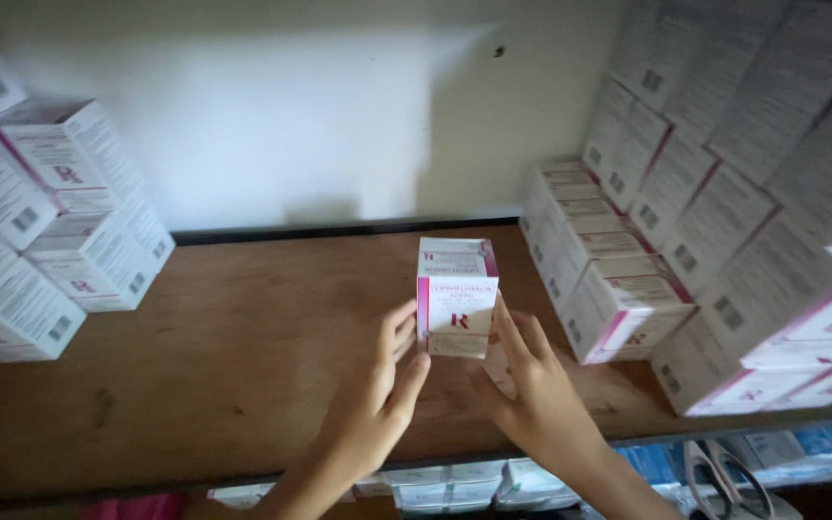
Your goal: The person repeatedly picks up small white and pink boxes from a pile on a wooden shelf and stacks them vertically on the right side of the shelf. The hands move quickly, often causing motion blur, as they arrange the boxes into neat columns.
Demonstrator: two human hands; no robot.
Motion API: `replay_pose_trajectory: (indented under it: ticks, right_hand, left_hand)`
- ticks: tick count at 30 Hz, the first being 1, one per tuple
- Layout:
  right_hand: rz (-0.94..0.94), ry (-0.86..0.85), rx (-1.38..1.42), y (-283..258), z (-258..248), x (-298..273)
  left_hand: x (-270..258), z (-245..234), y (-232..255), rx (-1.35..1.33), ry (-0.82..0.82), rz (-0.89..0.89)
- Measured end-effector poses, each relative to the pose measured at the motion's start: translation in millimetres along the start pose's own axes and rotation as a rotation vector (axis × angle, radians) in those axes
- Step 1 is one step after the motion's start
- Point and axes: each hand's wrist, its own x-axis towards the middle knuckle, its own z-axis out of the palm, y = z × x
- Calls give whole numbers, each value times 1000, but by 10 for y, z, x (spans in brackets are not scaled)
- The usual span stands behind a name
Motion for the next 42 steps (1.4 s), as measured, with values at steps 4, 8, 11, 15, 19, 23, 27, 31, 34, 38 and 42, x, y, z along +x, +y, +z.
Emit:
replay_pose_trajectory:
  ticks: [4, 8, 11, 15, 19, 23, 27, 31, 34, 38, 42]
  right_hand:
    - [83, -65, -44, 32, -323, -194]
    - [49, -10, -27, 176, -522, -472]
    - [95, -16, -71, 298, -640, -689]
    - [181, 16, -100, 401, -730, -935]
    - [114, 125, -124, 510, -715, -1070]
    - [129, 182, -90, 520, -655, -1154]
    - [279, 155, -26, 537, -568, -1281]
    - [322, 182, -1, 728, -461, -1413]
    - [276, 279, -60, 816, -497, -1439]
    - [343, 322, -116, 798, -692, -1415]
    - [385, 400, -104, 946, -776, -1422]
  left_hand:
    - [-102, 254, 50, -49, -83, -55]
    - [-180, 535, 90, -128, -95, -38]
    - [-255, 724, 102, -107, -123, -63]
    - [-337, 990, -13, -214, -189, 3]
    - [-404, 1207, -265, -128, -271, -88]
    - [-499, 1354, -503, -136, -221, -10]
    - [-554, 1451, -639, -156, -164, -30]
    - [-544, 1577, -657, -90, -124, 96]
    - [-496, 1643, -549, -197, -106, 160]
    - [-407, 1735, -381, -124, -196, 67]
    - [-253, 1828, -233, -91, -238, 81]
